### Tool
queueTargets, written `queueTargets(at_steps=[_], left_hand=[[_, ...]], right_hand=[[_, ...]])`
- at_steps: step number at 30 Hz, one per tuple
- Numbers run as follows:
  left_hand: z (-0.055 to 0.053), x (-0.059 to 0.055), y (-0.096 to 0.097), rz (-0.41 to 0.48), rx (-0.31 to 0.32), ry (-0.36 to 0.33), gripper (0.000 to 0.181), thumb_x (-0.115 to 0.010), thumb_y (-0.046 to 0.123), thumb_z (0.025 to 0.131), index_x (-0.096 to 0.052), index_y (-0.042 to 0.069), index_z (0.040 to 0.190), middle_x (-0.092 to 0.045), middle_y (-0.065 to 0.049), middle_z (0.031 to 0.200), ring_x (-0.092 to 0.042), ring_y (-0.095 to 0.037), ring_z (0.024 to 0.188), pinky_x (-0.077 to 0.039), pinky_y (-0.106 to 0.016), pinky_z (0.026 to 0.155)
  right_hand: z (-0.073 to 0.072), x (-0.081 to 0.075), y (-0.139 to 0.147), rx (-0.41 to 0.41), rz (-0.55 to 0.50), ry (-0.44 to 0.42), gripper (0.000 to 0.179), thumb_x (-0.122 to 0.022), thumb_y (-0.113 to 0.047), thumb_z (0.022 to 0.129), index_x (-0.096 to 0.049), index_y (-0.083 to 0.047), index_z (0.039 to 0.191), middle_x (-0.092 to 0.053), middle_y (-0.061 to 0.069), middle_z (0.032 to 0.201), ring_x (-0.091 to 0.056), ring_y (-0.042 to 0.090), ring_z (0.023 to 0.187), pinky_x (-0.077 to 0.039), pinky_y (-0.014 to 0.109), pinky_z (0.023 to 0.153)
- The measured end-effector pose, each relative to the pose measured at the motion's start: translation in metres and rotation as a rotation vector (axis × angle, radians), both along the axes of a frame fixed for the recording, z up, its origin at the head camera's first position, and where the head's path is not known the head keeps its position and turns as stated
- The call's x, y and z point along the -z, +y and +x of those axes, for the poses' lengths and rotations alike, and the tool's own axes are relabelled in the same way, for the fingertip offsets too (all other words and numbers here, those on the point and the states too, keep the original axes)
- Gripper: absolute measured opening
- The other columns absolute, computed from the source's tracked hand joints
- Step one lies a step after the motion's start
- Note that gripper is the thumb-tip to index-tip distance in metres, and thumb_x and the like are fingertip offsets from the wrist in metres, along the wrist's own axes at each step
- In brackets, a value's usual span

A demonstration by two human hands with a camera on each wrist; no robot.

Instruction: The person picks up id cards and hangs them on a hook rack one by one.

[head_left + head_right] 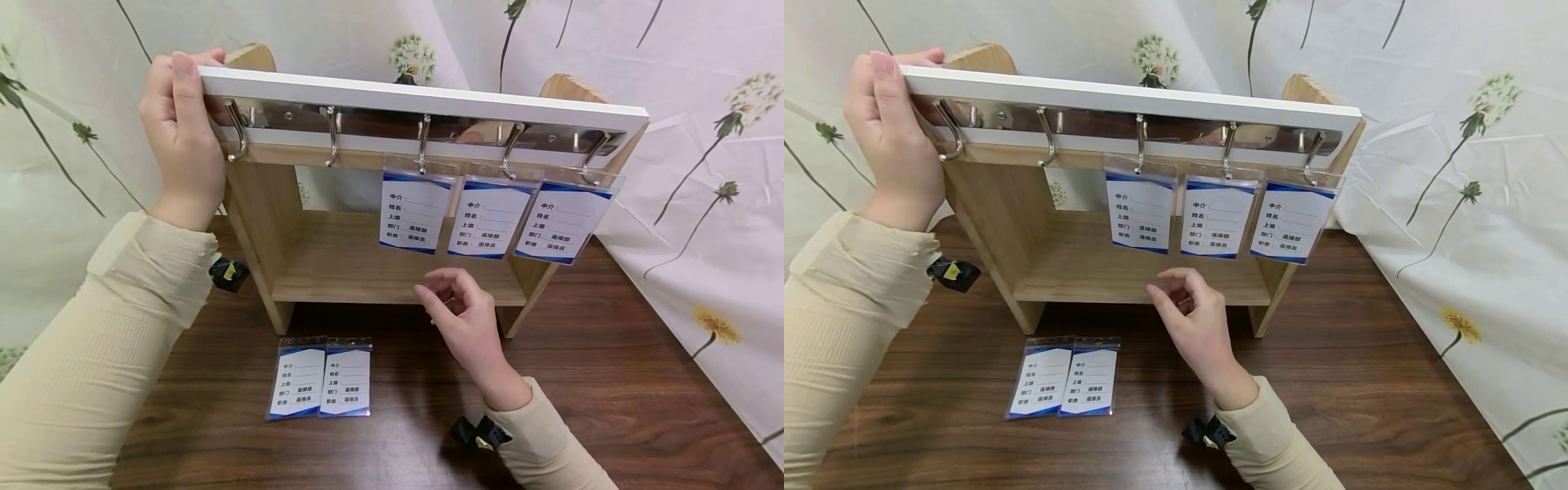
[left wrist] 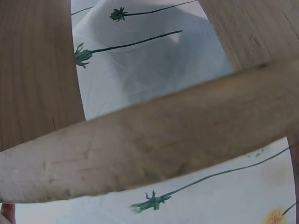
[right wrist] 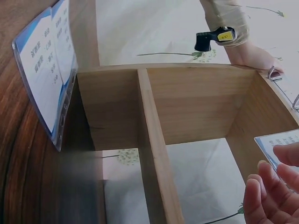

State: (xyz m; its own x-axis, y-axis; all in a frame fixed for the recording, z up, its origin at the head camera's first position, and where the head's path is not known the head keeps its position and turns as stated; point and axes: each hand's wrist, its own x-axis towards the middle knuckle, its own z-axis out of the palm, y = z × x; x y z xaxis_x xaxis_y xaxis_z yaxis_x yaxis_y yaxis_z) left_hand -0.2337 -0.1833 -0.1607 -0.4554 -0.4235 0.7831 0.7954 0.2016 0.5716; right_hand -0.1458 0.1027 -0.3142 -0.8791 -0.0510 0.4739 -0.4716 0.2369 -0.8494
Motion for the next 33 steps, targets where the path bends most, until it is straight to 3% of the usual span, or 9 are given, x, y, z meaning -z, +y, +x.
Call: queueTargets(at_steps=[20, 33], left_hand=[[-0.001, 0.001, -0.001, -0.002, -0.007, -0.013, 0.039, -0.034, 0.005, 0.104, -0.063, 0.017, 0.082, -0.070, 0.007, 0.093, -0.063, -0.019, 0.111, -0.043, -0.023, 0.099], [0.000, 0.001, 0.001, -0.004, -0.011, -0.005, 0.040, -0.033, 0.004, 0.103, -0.064, 0.017, 0.083, -0.069, 0.008, 0.091, -0.063, -0.019, 0.111, -0.043, -0.023, 0.099]], right_hand=[[0.000, 0.016, -0.009, -0.082, 0.167, -0.118, 0.022, -0.073, -0.019, 0.090, -0.067, -0.007, 0.107, -0.071, 0.006, 0.085, -0.059, 0.010, 0.066, -0.050, 0.024, 0.062], [-0.001, 0.027, -0.017, -0.153, 0.181, -0.184, 0.017, -0.072, -0.021, 0.091, -0.069, -0.011, 0.104, -0.069, 0.006, 0.080, -0.057, 0.012, 0.062, -0.050, 0.024, 0.061]])
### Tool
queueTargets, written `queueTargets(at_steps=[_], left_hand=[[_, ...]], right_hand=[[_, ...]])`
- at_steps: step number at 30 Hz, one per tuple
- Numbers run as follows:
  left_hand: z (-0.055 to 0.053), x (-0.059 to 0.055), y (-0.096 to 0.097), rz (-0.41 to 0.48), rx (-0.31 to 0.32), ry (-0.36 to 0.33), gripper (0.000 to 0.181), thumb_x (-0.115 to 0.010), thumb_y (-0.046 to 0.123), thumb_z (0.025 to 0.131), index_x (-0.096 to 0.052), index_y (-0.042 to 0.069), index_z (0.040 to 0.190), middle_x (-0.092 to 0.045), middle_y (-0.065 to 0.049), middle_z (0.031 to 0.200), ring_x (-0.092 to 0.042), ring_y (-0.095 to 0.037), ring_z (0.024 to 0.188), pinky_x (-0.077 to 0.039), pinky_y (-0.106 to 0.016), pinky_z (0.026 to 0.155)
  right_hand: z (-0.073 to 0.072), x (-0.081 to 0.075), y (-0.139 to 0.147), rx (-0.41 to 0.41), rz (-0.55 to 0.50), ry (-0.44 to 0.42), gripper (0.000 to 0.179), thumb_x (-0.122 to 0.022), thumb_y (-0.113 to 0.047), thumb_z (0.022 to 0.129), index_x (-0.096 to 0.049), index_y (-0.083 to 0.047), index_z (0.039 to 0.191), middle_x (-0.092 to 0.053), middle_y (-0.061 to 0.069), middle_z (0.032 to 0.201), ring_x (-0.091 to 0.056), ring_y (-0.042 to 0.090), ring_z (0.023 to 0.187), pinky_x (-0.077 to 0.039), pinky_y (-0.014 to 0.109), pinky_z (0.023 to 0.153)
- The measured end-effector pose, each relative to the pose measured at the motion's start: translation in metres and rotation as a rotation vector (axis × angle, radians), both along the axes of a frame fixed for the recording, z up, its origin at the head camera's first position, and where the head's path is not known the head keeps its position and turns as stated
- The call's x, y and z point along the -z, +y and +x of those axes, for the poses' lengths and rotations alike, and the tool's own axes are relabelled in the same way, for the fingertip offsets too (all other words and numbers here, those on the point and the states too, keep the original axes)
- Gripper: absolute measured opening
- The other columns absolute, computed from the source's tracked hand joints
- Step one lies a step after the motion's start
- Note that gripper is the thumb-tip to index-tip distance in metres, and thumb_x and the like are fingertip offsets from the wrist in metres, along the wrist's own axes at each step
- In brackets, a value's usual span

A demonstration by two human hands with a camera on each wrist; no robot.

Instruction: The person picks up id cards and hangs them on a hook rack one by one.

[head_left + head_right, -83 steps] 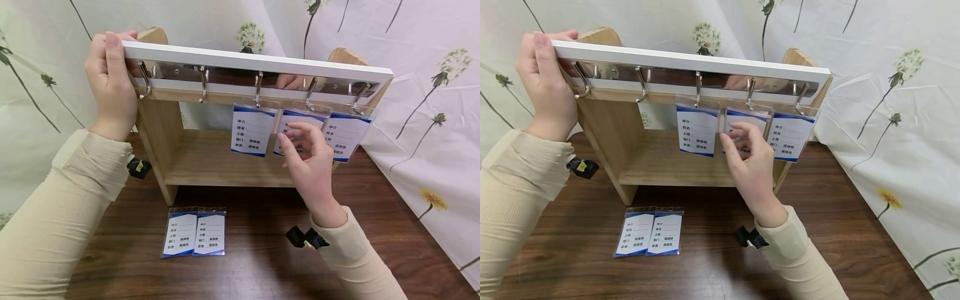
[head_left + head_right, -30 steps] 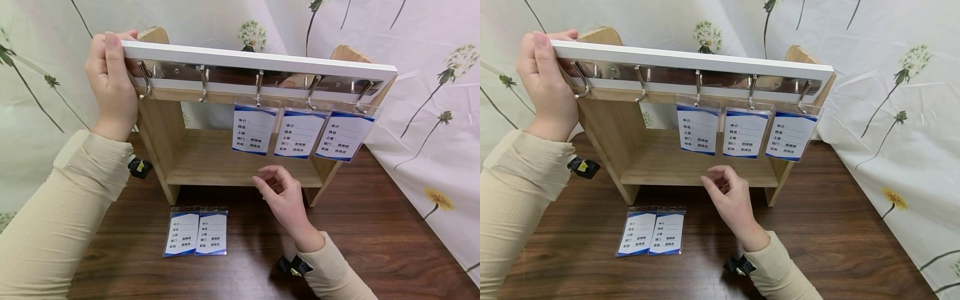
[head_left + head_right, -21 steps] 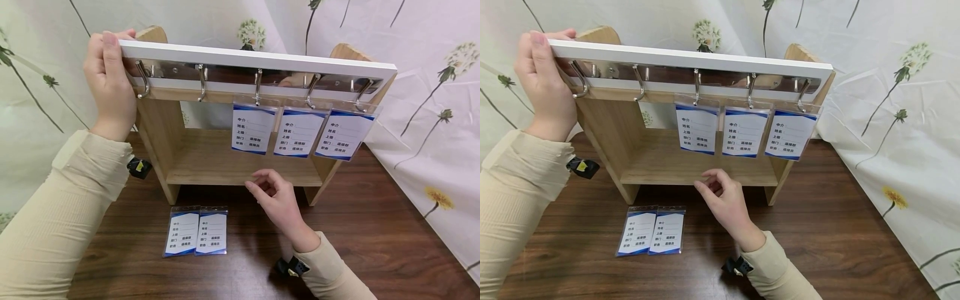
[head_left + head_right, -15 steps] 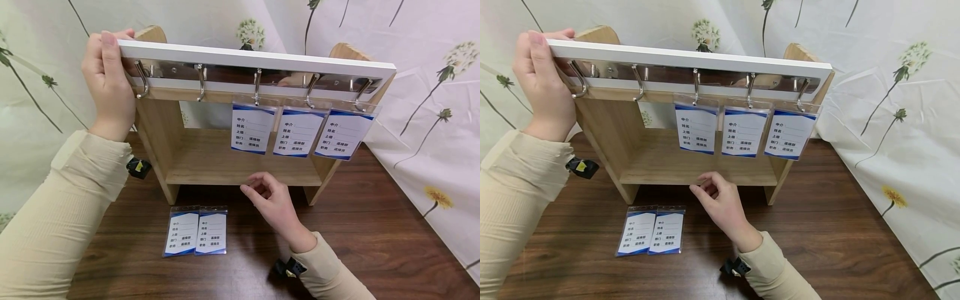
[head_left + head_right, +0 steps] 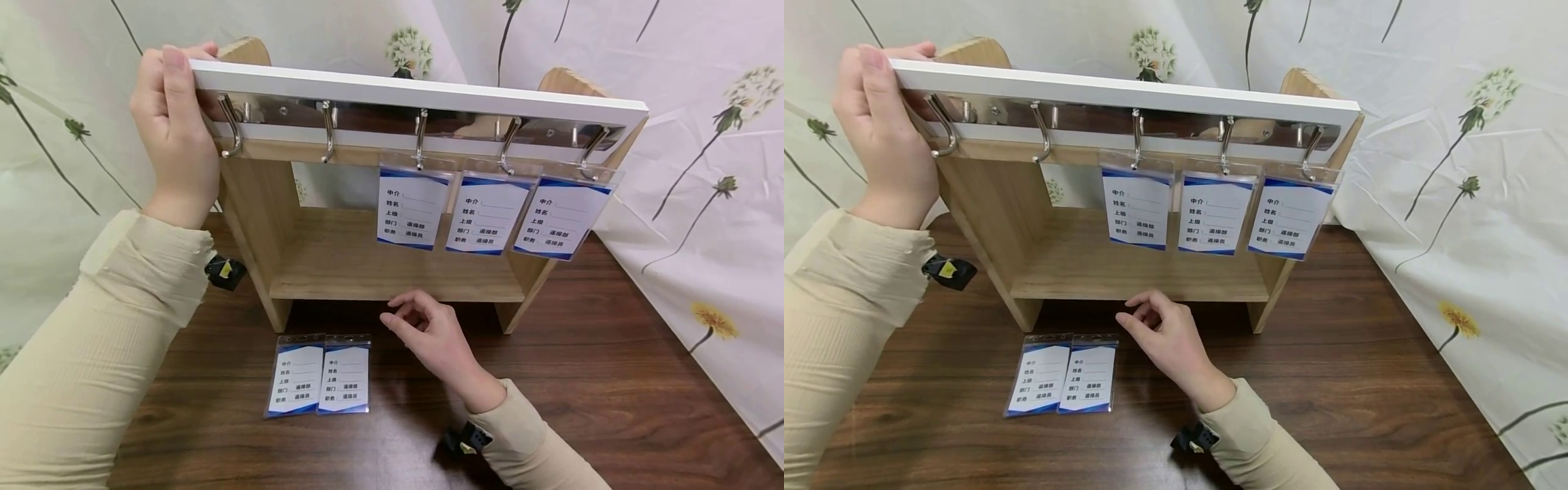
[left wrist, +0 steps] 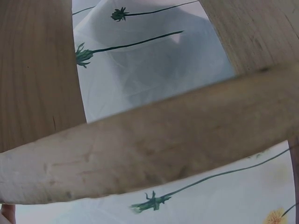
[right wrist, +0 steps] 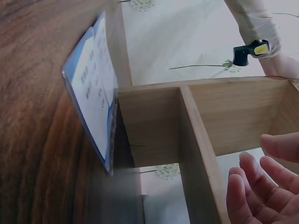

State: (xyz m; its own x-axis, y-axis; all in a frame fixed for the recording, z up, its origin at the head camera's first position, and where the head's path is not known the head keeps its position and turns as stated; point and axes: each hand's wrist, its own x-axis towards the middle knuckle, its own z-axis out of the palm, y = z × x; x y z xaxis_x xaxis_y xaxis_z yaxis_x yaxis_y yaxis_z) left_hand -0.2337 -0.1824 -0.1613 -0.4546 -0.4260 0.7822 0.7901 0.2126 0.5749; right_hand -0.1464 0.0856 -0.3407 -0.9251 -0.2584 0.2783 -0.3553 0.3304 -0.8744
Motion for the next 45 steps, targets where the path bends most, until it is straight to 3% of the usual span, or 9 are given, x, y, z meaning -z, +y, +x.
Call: queueTargets(at_steps=[15, 28, 45], left_hand=[[0.000, -0.001, 0.000, -0.007, -0.007, -0.002, 0.040, -0.033, 0.004, 0.103, -0.065, 0.018, 0.084, -0.069, 0.009, 0.091, -0.063, -0.018, 0.110, -0.043, -0.023, 0.098], [-0.001, -0.001, 0.000, -0.003, 0.000, 0.001, 0.040, -0.033, 0.004, 0.103, -0.064, 0.018, 0.082, -0.070, 0.009, 0.091, -0.063, -0.018, 0.110, -0.042, -0.023, 0.099], [-0.001, 0.000, -0.001, -0.002, -0.001, 0.001, 0.040, -0.034, 0.004, 0.103, -0.066, 0.018, 0.083, -0.068, 0.009, 0.092, -0.063, -0.018, 0.110, -0.042, -0.023, 0.100]], right_hand=[[-0.002, 0.014, -0.007, -0.038, 0.110, -0.007, 0.017, -0.072, -0.023, 0.091, -0.069, -0.012, 0.103, -0.069, 0.000, 0.081, -0.059, 0.008, 0.067, -0.050, 0.023, 0.065], [-0.004, 0.025, -0.011, -0.086, 0.190, -0.064, 0.024, -0.070, -0.026, 0.093, -0.068, -0.006, 0.106, -0.068, -0.001, 0.082, -0.056, 0.011, 0.067, -0.045, 0.023, 0.058], [-0.005, 0.041, -0.014, -0.143, 0.269, -0.112, 0.025, -0.069, -0.028, 0.094, -0.068, -0.008, 0.108, -0.068, -0.003, 0.082, -0.056, 0.008, 0.065, -0.046, 0.022, 0.058]])
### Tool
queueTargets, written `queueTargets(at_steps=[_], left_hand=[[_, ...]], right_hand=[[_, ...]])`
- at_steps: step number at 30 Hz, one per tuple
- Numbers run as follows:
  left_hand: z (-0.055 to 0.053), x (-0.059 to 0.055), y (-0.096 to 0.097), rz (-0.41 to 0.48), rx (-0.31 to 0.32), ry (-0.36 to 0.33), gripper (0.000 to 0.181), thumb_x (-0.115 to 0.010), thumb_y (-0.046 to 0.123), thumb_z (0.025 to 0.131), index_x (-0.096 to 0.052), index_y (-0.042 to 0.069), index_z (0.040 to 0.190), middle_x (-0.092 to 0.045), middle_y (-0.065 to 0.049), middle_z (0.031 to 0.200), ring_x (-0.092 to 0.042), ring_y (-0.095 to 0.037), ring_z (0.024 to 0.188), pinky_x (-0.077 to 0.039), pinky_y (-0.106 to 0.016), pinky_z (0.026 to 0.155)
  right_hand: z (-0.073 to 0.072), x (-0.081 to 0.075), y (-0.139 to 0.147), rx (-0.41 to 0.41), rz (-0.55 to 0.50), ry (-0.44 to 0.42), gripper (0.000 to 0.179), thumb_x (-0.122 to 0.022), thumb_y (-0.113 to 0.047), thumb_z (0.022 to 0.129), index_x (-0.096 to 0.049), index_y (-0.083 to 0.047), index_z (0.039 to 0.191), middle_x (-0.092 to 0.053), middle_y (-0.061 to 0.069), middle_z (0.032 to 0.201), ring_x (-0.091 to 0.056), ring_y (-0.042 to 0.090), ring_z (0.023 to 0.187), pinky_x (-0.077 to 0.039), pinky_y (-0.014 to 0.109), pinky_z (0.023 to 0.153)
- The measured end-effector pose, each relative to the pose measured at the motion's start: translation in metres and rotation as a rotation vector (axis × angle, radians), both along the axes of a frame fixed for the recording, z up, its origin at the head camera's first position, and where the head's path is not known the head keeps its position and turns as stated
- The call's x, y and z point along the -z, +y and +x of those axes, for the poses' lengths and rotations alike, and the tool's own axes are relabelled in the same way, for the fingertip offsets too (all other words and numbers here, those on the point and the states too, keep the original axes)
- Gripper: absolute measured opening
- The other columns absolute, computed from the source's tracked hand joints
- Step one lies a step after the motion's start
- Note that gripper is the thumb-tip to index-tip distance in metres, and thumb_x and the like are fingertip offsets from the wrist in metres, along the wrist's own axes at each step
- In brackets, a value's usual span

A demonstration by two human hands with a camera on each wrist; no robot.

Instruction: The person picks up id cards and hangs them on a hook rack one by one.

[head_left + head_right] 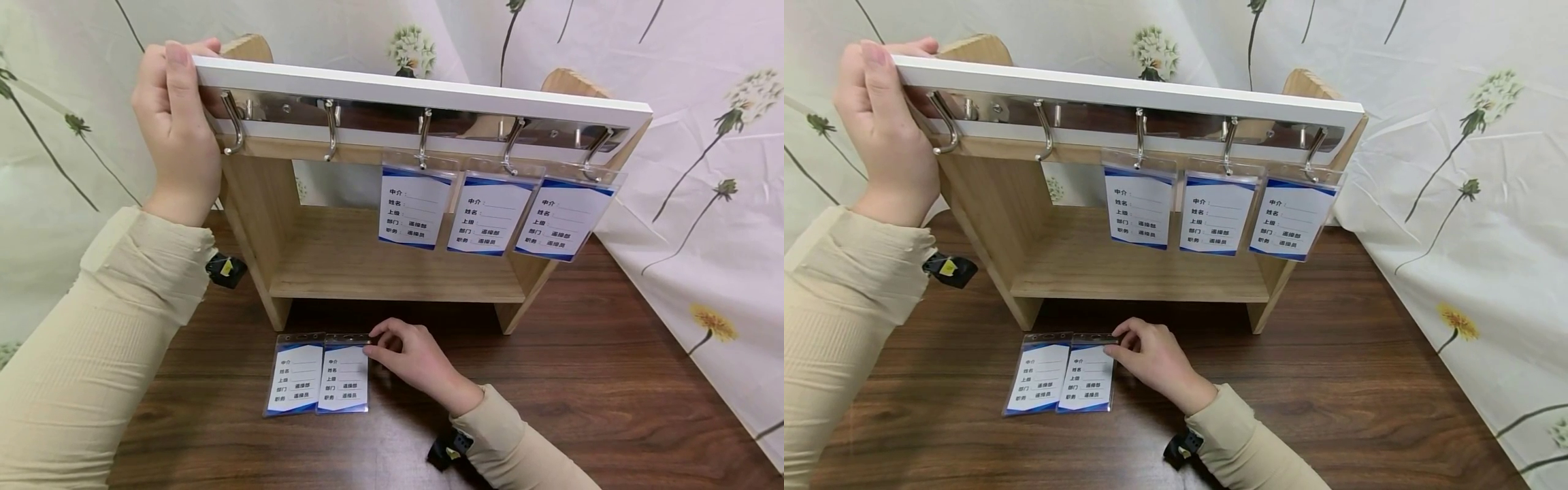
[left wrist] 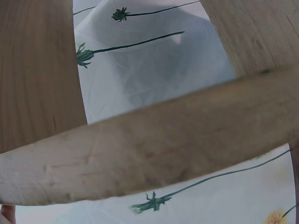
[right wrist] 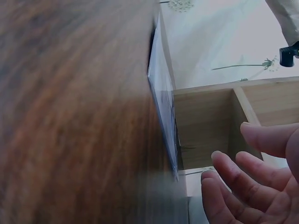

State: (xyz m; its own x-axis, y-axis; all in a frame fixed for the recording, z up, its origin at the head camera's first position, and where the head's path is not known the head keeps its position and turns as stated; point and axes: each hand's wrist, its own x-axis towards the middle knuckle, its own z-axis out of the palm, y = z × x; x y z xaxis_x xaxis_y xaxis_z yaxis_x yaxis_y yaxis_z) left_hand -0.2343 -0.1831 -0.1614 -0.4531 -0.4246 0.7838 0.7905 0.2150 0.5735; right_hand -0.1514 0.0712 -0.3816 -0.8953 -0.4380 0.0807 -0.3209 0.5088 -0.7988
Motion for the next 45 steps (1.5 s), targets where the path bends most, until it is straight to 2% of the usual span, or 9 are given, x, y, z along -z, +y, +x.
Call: queueTargets(at_steps=[11, 19, 28, 38, 45], left_hand=[[0.000, 0.000, 0.001, -0.002, 0.006, 0.002, 0.040, -0.033, 0.004, 0.103, -0.066, 0.017, 0.084, -0.068, 0.009, 0.092, -0.063, -0.018, 0.110, -0.042, -0.023, 0.101], [0.000, -0.001, 0.000, 0.014, 0.004, -0.003, 0.041, -0.033, 0.004, 0.103, -0.065, 0.017, 0.082, -0.070, 0.008, 0.092, -0.064, -0.018, 0.110, -0.042, -0.023, 0.101], [0.000, -0.001, 0.001, 0.013, -0.003, -0.006, 0.041, -0.033, 0.004, 0.103, -0.065, 0.017, 0.081, -0.069, 0.008, 0.092, -0.063, -0.018, 0.110, -0.041, -0.023, 0.101], [0.000, 0.000, 0.000, -0.023, -0.024, -0.011, 0.041, -0.032, 0.004, 0.103, -0.065, 0.019, 0.084, -0.070, 0.010, 0.093, -0.063, -0.017, 0.110, -0.042, -0.023, 0.099], [0.000, 0.000, 0.000, -0.026, -0.027, -0.009, 0.040, -0.032, 0.004, 0.103, -0.065, 0.019, 0.084, -0.070, 0.010, 0.092, -0.063, -0.017, 0.110, -0.042, -0.022, 0.097]], right_hand=[[-0.004, 0.005, 0.002, -0.018, 0.026, -0.038, 0.026, -0.070, -0.028, 0.092, -0.068, -0.008, 0.109, -0.067, -0.002, 0.081, -0.055, 0.007, 0.056, -0.046, 0.023, 0.055], [-0.007, 0.008, 0.005, -0.056, 0.040, -0.122, 0.032, -0.071, -0.026, 0.091, -0.066, -0.007, 0.115, -0.069, 0.003, 0.086, -0.061, 0.014, 0.055, -0.048, 0.025, 0.054], [-0.010, 0.010, 0.007, -0.092, 0.070, -0.198, 0.043, -0.075, -0.029, 0.089, -0.062, -0.007, 0.123, -0.064, 0.000, 0.083, -0.056, 0.010, 0.053, -0.045, 0.025, 0.050], [-0.011, 0.012, 0.006, -0.184, 0.167, -0.176, 0.065, -0.080, -0.037, 0.083, -0.055, -0.010, 0.136, -0.058, -0.004, 0.081, -0.047, 0.005, 0.057, -0.040, 0.021, 0.054], [-0.008, 0.010, 0.005, -0.266, 0.319, -0.053, 0.070, -0.080, -0.044, 0.081, -0.054, -0.021, 0.142, -0.054, -0.003, 0.086, -0.044, 0.006, 0.071, -0.038, 0.021, 0.062]])
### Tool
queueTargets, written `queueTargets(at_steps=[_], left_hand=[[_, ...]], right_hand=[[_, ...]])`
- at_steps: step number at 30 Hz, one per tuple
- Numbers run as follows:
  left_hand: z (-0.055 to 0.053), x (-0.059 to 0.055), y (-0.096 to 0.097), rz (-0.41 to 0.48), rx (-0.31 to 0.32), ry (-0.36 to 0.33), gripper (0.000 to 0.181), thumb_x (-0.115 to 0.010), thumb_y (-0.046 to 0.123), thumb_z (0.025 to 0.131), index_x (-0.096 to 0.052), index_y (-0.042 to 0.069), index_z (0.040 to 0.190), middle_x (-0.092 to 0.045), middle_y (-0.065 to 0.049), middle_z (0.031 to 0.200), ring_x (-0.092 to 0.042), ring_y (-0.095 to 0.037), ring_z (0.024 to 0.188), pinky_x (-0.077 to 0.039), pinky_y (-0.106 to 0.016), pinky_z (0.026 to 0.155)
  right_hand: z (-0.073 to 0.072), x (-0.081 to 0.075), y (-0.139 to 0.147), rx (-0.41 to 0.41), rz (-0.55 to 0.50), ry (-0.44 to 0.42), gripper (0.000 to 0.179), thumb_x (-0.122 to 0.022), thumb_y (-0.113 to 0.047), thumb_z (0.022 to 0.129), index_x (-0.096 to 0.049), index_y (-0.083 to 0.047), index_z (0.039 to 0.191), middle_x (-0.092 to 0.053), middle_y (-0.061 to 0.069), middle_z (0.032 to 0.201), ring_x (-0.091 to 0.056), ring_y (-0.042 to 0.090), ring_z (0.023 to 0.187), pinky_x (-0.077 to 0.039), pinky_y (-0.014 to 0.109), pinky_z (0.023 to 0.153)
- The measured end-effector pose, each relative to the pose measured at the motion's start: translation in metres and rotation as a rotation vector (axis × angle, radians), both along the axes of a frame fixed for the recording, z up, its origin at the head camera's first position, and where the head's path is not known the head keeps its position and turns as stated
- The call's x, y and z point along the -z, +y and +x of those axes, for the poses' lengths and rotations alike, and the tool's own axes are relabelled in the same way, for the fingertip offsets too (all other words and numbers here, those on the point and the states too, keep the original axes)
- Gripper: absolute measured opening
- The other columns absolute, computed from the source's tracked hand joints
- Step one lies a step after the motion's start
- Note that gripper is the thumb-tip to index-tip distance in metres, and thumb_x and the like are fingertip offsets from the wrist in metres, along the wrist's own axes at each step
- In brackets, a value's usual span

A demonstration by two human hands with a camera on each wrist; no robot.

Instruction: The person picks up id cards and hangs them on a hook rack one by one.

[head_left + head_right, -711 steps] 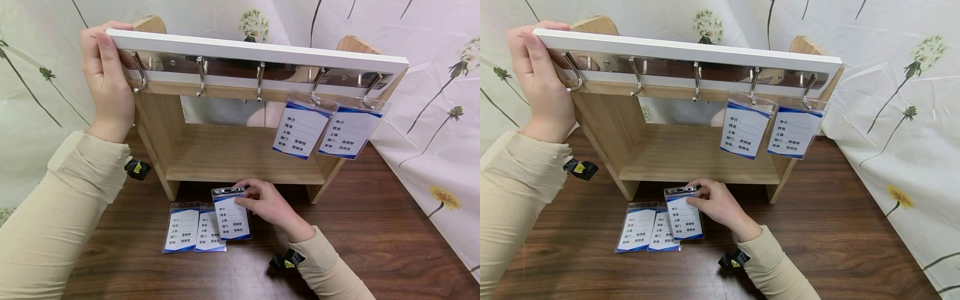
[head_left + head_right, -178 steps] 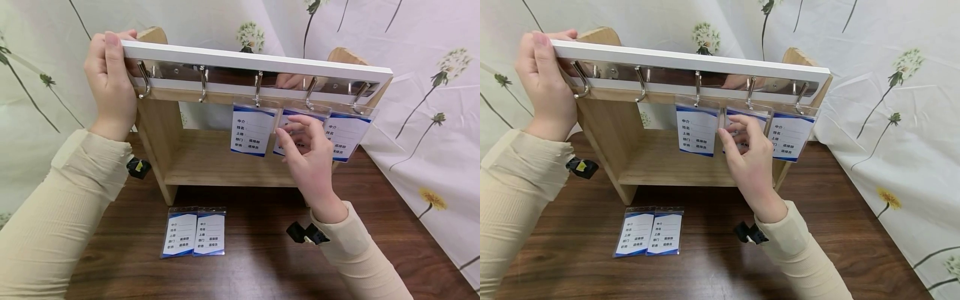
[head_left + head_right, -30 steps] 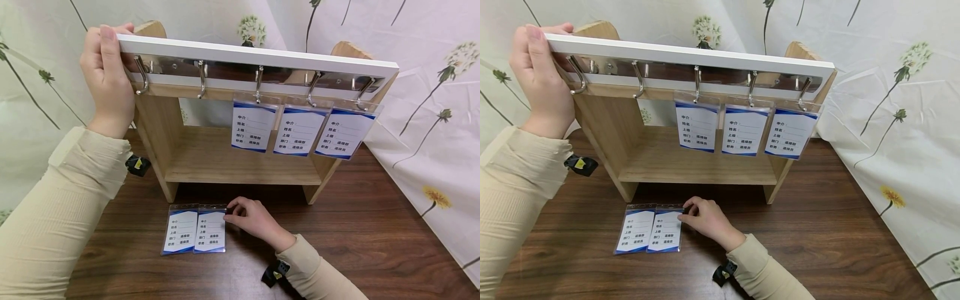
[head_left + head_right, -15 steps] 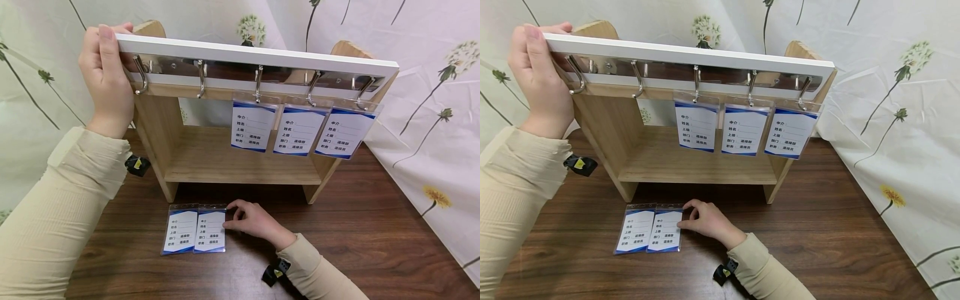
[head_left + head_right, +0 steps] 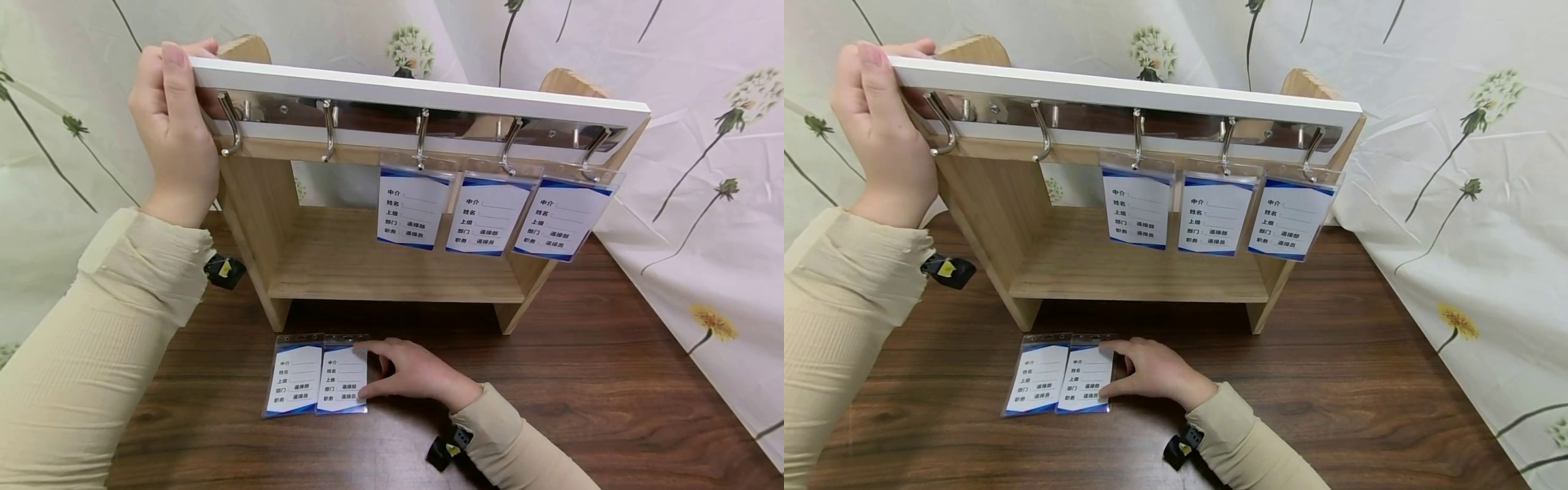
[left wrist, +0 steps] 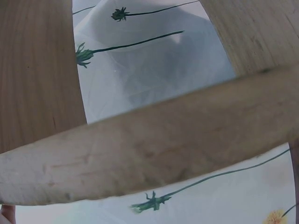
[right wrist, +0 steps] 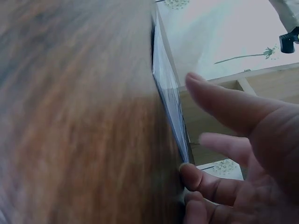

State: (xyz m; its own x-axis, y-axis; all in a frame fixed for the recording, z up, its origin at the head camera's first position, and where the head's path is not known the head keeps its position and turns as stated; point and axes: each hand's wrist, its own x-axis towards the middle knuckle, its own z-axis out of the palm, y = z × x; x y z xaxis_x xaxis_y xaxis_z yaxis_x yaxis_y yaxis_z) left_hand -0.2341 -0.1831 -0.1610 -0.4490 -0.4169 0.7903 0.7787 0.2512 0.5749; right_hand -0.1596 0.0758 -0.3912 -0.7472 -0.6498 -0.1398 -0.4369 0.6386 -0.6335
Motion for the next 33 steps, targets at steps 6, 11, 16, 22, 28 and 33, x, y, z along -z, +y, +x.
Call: queueTargets(at_steps=[6, 11, 16, 22, 28, 33], left_hand=[[0.000, 0.000, 0.000, 0.020, 0.012, 0.010, 0.041, -0.032, 0.004, 0.103, -0.064, 0.018, 0.082, -0.070, 0.009, 0.092, -0.064, -0.018, 0.109, -0.041, -0.023, 0.100], [0.000, 0.000, 0.001, 0.022, 0.014, 0.011, 0.041, -0.032, 0.003, 0.103, -0.065, 0.018, 0.083, -0.070, 0.009, 0.092, -0.063, -0.018, 0.110, -0.041, -0.023, 0.101], [0.000, 0.000, 0.001, 0.021, 0.015, 0.006, 0.041, -0.032, 0.003, 0.103, -0.065, 0.018, 0.083, -0.071, 0.008, 0.093, -0.063, -0.018, 0.110, -0.041, -0.023, 0.101], [0.000, 0.000, 0.001, 0.021, 0.017, 0.007, 0.041, -0.032, 0.003, 0.103, -0.064, 0.018, 0.083, -0.071, 0.008, 0.093, -0.063, -0.018, 0.110, -0.041, -0.023, 0.101], [0.000, 0.000, 0.001, 0.021, 0.016, 0.004, 0.041, -0.032, 0.003, 0.103, -0.065, 0.017, 0.084, -0.070, 0.008, 0.093, -0.063, -0.018, 0.110, -0.041, -0.023, 0.101], [0.000, -0.001, 0.001, 0.028, 0.020, 0.003, 0.040, -0.032, 0.004, 0.103, -0.066, 0.017, 0.084, -0.070, 0.007, 0.094, -0.063, -0.018, 0.110, -0.041, -0.023, 0.100]], right_hand=[[0.005, -0.004, -0.003, -0.037, 0.127, 0.079, 0.061, -0.077, -0.052, 0.081, -0.061, -0.028, 0.136, -0.058, 0.001, 0.102, -0.053, 0.012, 0.086, -0.044, 0.024, 0.072], [0.006, -0.006, -0.002, -0.033, 0.137, 0.064, 0.052, -0.076, -0.050, 0.082, -0.067, -0.028, 0.129, -0.058, 0.002, 0.105, -0.050, 0.011, 0.084, -0.044, 0.025, 0.073], [0.003, -0.005, 0.001, -0.047, 0.115, 0.052, 0.046, -0.077, -0.045, 0.083, -0.070, -0.025, 0.124, -0.051, -0.002, 0.088, -0.044, 0.008, 0.075, -0.038, 0.021, 0.065], [-0.001, -0.002, 0.004, -0.044, 0.062, 0.035, 0.035, -0.078, -0.039, 0.084, -0.076, -0.022, 0.114, -0.054, -0.004, 0.083, -0.045, 0.006, 0.074, -0.038, 0.020, 0.064], [-0.005, 0.000, 0.006, -0.050, 0.008, 0.017, 0.027, -0.081, -0.033, 0.082, -0.078, -0.021, 0.106, -0.057, -0.002, 0.081, -0.045, 0.004, 0.072, -0.037, 0.019, 0.063], [-0.005, 0.002, 0.006, -0.032, -0.003, 0.001, 0.039, -0.083, -0.034, 0.079, -0.074, -0.022, 0.115, -0.055, -0.004, 0.079, -0.044, 0.005, 0.069, -0.035, 0.020, 0.062]])
